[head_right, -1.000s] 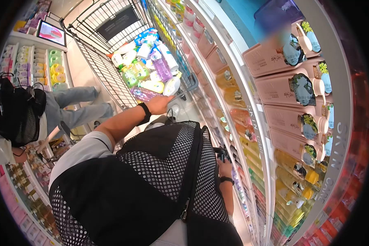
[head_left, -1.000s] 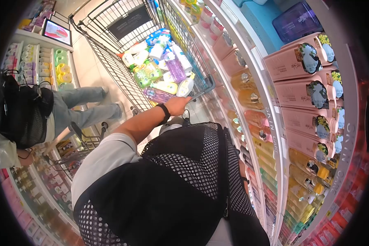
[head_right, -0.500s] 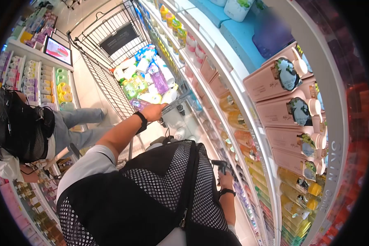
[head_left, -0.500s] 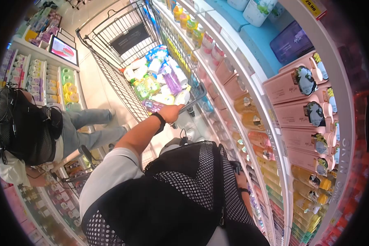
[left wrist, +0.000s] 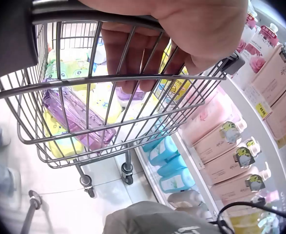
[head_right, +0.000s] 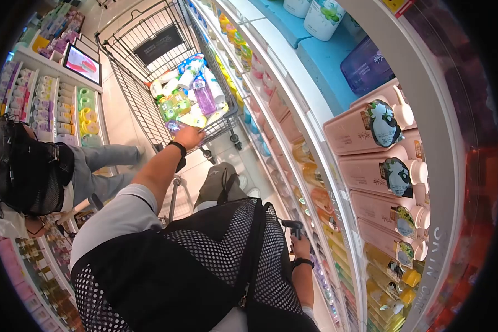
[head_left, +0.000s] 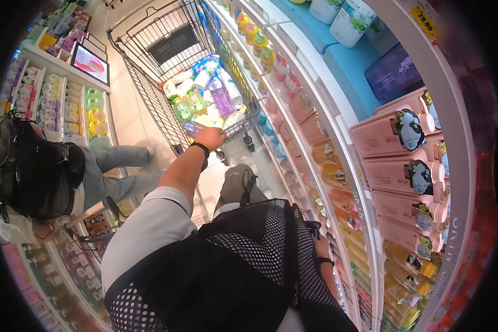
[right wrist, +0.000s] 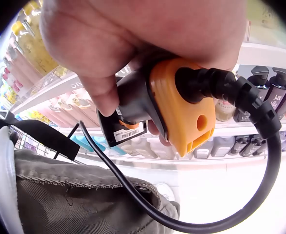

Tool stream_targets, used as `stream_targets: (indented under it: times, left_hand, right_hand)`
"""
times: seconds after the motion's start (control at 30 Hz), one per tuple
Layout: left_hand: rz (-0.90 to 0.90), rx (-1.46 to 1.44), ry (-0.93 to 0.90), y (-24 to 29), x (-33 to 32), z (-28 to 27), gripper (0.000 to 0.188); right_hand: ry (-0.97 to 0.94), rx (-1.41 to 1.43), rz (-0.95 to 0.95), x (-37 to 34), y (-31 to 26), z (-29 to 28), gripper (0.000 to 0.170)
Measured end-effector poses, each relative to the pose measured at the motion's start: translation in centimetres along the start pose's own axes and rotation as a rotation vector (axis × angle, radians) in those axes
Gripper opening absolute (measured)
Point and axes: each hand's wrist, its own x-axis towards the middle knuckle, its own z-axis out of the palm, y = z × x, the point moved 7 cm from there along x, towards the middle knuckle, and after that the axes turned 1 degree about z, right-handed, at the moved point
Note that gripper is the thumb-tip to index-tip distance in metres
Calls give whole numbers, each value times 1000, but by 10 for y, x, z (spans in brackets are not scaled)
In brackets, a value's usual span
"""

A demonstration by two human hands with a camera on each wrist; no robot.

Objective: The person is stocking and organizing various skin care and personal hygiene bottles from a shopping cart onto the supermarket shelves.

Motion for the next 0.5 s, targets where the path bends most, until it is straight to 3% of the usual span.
stream_targets:
  times: [0.17,0.3,0.33,0.4,0.5]
  left_hand:
    - [2,33,29,-14,22,-20,36]
    - [10,68,42,-30,45,-30,36]
    - [15,73,45,-34,52,-35,36]
    - [63,41,80,-42,63,-39,36]
    - [118,-1,75,-50,82,-43,36]
  right_hand:
    - [-35,-111,9,-2,-14,1,20]
    - [18,-93,-58,60,56,19,28]
    - [15,-97,-61,71,49,22,28]
    - [25,-378,-27,81,32,30,32]
    - [-93,-191,-59,79,-42,50,33]
